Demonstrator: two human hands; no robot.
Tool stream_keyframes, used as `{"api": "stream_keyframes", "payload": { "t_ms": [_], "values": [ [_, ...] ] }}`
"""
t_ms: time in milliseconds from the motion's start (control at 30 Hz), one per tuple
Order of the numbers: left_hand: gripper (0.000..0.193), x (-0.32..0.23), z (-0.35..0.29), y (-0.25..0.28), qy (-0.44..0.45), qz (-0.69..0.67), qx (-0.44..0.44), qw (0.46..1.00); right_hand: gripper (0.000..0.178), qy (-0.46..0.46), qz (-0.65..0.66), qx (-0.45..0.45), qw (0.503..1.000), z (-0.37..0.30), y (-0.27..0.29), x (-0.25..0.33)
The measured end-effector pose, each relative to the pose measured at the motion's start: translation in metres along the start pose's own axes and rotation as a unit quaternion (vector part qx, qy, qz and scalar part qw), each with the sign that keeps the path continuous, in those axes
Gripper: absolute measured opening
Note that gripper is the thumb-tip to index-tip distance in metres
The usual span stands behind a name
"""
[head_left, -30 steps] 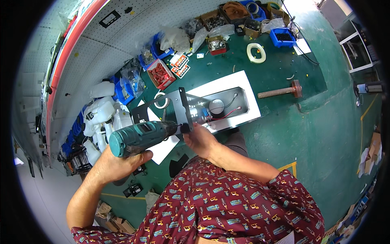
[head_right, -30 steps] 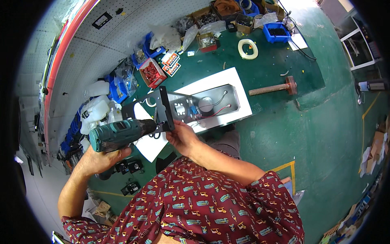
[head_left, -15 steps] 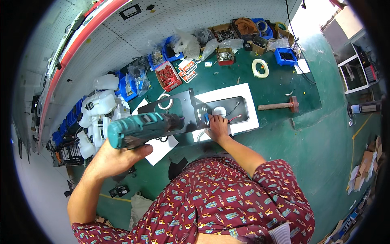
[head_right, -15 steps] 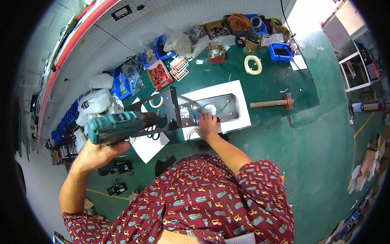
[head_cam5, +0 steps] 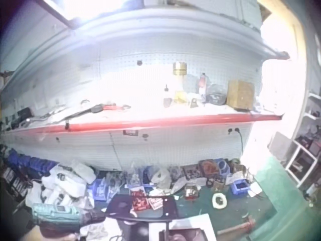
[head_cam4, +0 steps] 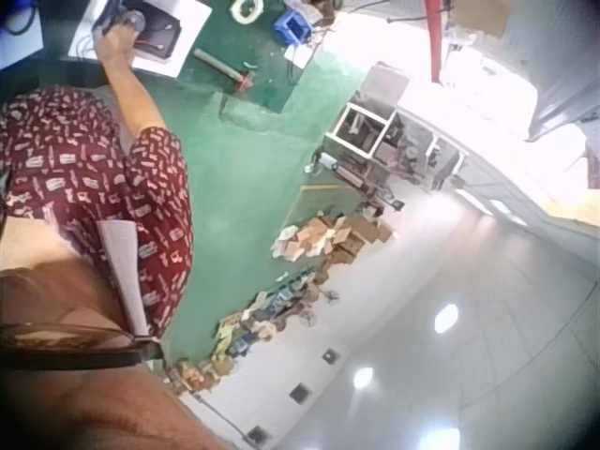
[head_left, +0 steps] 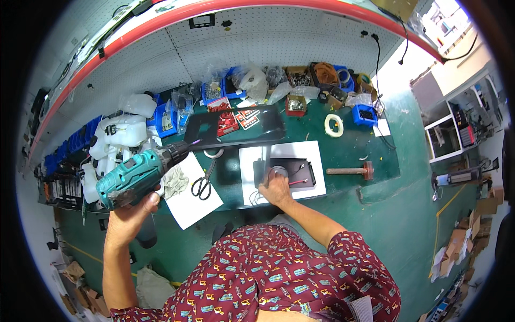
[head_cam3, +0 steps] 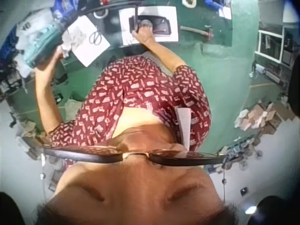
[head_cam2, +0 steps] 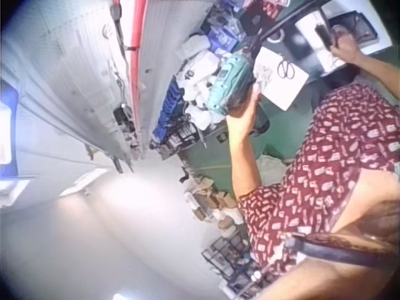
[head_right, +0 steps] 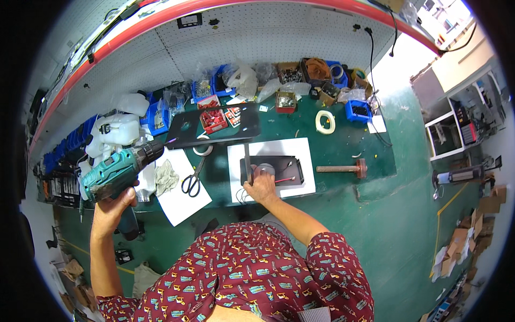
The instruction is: The person assembles a white plastic housing by hand, then uses a cordless drill to drive screws into a black metal frame. They handle screws, a drill, and plastic components on a cluttered workbench.
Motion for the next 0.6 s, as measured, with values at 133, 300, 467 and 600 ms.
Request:
{"api": "stream_keyframes", "payload": {
  "t_ms": [133,300,467,600],
  "values": [
    [0.047,0.016,-0.015,0.013,-0.037,-0.053,-0.030,0.997,0.049,-0.009,0.137,0.062,0.989,0.000,0.042,0.031],
    [0.049,0.043,-0.023,0.010,-0.057,-0.099,-0.025,0.993,0.041,0.046,0.273,0.036,0.960,0.000,0.100,0.058],
    [0.038,0.076,-0.019,-0.019,-0.058,-0.070,0.018,0.996,0.037,-0.063,0.606,0.069,0.790,0.003,0.127,0.061],
    [0.038,0.100,-0.012,-0.065,-0.044,-0.071,0.091,0.992,0.050,-0.037,0.739,0.083,0.668,0.011,0.155,0.071]
  ]
}}
Point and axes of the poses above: each hand's wrist, its own z-axis towards the middle knuckle, its own y-axis out of the back of the hand, x = y × z, the point moved 6 cm from there along z, towards the middle knuckle, and after that the axes turned 9 degrees about x, right-handed, at the moved point
